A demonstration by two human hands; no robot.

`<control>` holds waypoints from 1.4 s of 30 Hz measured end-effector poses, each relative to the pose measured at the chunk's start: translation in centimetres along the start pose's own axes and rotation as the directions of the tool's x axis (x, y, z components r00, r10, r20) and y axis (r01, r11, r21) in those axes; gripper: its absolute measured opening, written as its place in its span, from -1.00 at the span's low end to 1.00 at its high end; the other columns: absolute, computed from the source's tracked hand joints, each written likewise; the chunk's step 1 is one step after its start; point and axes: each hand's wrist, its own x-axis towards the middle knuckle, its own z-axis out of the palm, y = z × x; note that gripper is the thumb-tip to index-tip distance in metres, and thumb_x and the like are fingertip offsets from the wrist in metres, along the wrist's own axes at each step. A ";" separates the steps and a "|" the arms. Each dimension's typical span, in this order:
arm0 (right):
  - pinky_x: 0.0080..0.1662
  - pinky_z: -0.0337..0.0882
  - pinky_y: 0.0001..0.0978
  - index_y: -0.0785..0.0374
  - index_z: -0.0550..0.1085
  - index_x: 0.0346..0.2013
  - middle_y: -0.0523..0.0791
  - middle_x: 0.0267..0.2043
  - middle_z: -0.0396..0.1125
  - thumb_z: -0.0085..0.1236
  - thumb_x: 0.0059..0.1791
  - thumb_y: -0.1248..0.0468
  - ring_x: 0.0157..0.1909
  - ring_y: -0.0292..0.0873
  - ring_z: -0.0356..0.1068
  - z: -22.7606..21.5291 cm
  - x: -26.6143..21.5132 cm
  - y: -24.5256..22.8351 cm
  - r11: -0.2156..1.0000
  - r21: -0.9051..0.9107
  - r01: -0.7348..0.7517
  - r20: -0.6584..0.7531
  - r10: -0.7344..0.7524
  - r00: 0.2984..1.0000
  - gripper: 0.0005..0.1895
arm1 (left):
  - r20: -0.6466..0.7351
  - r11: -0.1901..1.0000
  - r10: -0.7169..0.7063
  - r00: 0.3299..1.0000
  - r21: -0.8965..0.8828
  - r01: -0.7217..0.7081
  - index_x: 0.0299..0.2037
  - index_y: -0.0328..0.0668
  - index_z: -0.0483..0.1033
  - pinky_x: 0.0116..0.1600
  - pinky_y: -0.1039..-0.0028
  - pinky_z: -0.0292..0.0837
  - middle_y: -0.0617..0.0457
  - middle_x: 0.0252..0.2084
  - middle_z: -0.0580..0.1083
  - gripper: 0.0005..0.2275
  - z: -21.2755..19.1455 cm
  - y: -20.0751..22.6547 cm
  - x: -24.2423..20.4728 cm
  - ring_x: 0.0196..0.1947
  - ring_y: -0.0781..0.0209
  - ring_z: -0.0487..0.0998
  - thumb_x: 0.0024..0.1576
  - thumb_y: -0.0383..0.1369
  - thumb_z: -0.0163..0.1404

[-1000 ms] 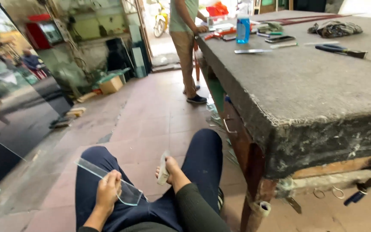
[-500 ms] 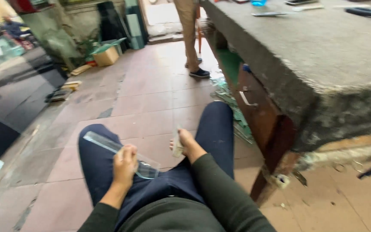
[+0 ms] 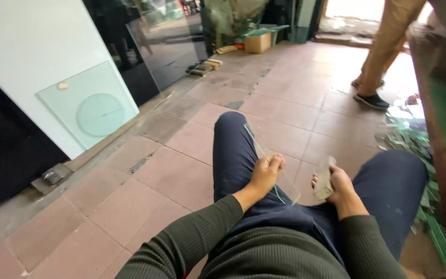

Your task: Sanding the sharp edges of a glass strip using a sanding block to smooth them.

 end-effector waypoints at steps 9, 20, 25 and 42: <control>-0.26 0.61 -0.07 0.50 0.20 0.28 0.02 -0.05 0.33 -0.34 0.29 -0.14 -0.30 -0.07 0.49 2.3 -3.3 0.8 0.999 0.047 0.018 -0.035 -0.016 0.999 -0.32 | 0.051 0.999 -0.025 0.998 -0.044 0.028 -0.50 0.06 0.44 -0.42 0.58 0.31 0.19 -0.78 0.16 -0.63 -3.4 6.3 -4.0 -0.69 0.34 0.34 0.43 -0.19 -0.15; -0.22 0.59 0.16 0.53 0.23 0.30 0.16 -0.06 0.37 -0.21 0.25 -0.13 -0.28 0.13 0.51 3.8 0.7 5.0 0.998 0.003 0.057 -0.024 -0.057 0.998 -0.30 | -0.059 0.962 0.271 0.961 -0.011 -0.272 -0.38 -0.17 0.45 -0.01 0.19 0.50 -0.16 -0.38 0.50 -0.89 -7.3 3.7 -4.5 -0.22 -0.03 0.56 0.10 -0.61 0.03; -0.17 0.62 0.33 0.53 0.32 0.32 0.17 -0.09 0.48 -0.15 0.22 -0.10 -0.27 0.21 0.58 0.8 3.2 4.6 0.997 0.055 0.045 -0.078 -0.041 0.996 -0.30 | -0.049 0.867 0.458 0.888 0.244 -0.434 -0.24 -0.05 0.49 0.02 0.06 0.48 -0.14 -0.25 0.48 -0.78 -3.7 0.7 -2.9 -0.11 -0.25 0.57 0.04 -0.64 0.10; -0.30 0.60 -0.20 0.44 0.52 -0.10 0.01 -0.32 0.39 -0.07 0.19 -0.19 -0.36 -0.07 0.44 5.5 -10.1 0.9 0.994 0.051 -0.101 -0.197 0.110 0.974 -0.35 | 0.060 0.924 -0.195 0.979 -0.322 0.204 -0.44 -0.18 0.33 -0.63 0.44 -0.12 0.17 -0.72 0.02 -0.62 -1.8 7.2 -3.4 -0.75 0.36 -0.03 0.47 -0.23 -0.18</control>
